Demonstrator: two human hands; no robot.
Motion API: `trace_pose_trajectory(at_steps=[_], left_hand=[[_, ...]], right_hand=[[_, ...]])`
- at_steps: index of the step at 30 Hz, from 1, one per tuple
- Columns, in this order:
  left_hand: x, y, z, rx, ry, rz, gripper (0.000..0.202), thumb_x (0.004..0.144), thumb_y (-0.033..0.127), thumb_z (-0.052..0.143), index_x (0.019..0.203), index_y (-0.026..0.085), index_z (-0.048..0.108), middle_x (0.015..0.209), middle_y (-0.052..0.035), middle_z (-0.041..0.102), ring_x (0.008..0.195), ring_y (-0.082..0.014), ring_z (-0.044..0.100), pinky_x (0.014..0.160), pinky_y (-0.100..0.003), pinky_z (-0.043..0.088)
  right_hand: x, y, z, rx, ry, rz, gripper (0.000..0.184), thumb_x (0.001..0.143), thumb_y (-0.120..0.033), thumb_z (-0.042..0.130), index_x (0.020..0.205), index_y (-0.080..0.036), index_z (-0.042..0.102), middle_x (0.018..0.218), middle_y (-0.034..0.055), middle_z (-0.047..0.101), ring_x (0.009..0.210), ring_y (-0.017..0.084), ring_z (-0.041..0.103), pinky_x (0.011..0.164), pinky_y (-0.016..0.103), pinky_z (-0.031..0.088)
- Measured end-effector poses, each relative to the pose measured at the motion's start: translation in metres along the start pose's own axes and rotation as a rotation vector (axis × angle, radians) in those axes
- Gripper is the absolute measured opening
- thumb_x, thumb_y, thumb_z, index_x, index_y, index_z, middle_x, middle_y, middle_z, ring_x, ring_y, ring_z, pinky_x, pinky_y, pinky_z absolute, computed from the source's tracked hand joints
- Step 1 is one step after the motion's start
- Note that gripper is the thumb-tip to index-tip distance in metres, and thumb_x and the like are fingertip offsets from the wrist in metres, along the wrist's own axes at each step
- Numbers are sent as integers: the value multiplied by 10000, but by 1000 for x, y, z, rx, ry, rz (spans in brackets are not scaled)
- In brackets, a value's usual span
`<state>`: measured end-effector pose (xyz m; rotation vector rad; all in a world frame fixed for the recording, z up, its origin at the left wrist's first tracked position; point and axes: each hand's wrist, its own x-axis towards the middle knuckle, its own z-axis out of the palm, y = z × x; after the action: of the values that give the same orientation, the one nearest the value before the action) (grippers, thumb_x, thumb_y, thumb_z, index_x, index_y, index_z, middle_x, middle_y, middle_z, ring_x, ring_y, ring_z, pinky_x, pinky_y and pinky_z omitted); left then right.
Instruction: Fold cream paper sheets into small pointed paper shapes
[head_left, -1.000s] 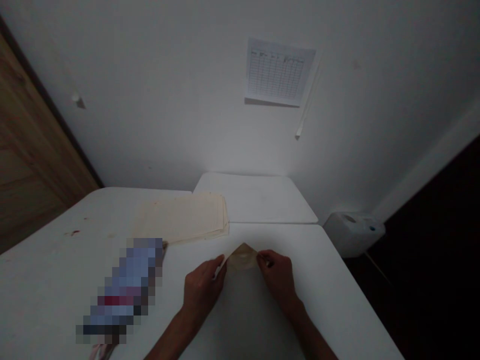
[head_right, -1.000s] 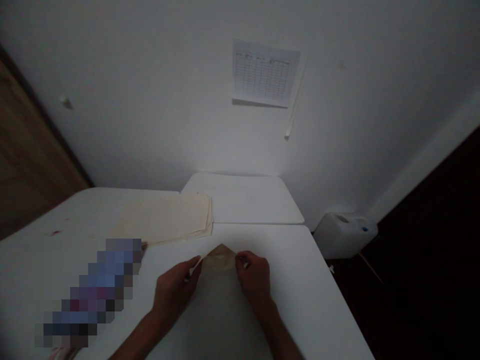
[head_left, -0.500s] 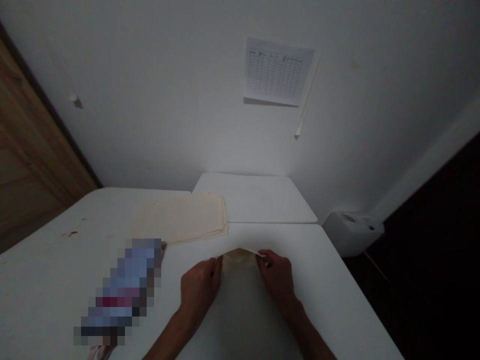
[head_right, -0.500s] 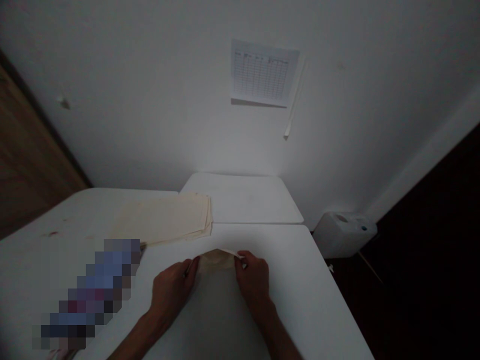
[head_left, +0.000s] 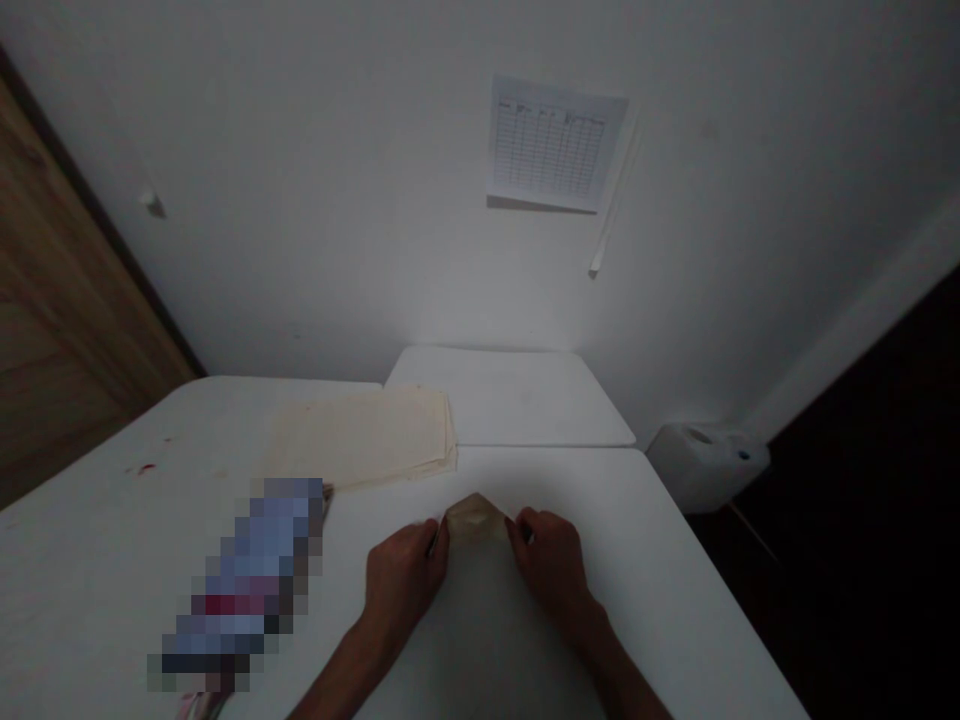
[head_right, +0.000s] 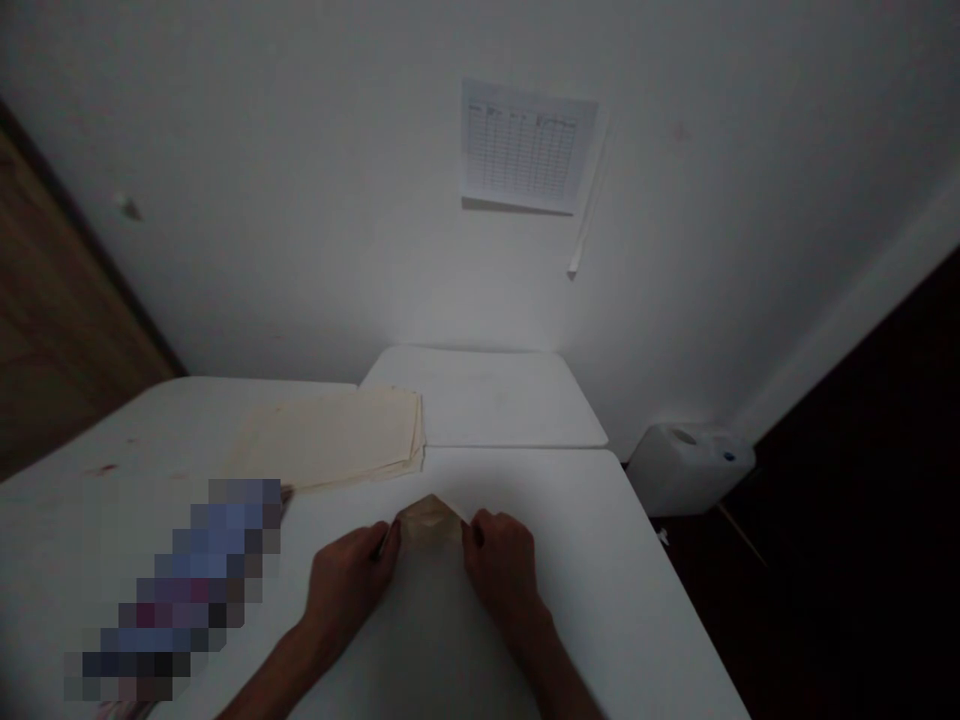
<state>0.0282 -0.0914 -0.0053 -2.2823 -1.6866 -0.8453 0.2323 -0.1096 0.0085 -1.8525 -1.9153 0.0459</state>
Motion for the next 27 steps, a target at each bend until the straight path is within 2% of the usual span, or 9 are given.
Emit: trace_pose_trajectory(at_steps=[7, 16, 22, 27], left_hand=[[0, 1, 0, -18, -13, -22, 550, 995, 397, 301, 581, 195, 601, 532, -23, 618, 476, -146, 560, 504, -250, 304], [-1, 0, 0, -32, -129, 43, 524, 998, 370, 276, 633, 196, 608, 585, -35, 635, 535, -155, 585, 544, -255, 333], [2, 2, -7, -12, -85, -66, 512, 974, 446, 325, 613, 199, 592, 571, -28, 628, 511, -159, 571, 525, -260, 305], [3, 3, -8, 14, -115, -92, 477, 972, 388, 302, 646, 200, 595, 581, -31, 634, 529, -170, 586, 530, -263, 302]], right_hand=[[0, 0, 3, 2, 34, -23, 333, 952, -381, 486, 707, -198, 617, 648, 17, 652, 603, 139, 584, 596, 234, 313], [0, -2, 3, -52, 74, -115, 364, 959, -366, 456, 675, -196, 608, 602, 18, 628, 558, 134, 554, 564, 245, 287], [0, 0, 3, -36, 115, -53, 407, 964, -409, 446, 657, -189, 598, 590, 19, 623, 550, 128, 552, 565, 242, 273], [2, 2, 2, -30, 161, -23, 438, 956, -433, 450, 623, -185, 586, 563, 18, 607, 526, 123, 531, 553, 248, 261]])
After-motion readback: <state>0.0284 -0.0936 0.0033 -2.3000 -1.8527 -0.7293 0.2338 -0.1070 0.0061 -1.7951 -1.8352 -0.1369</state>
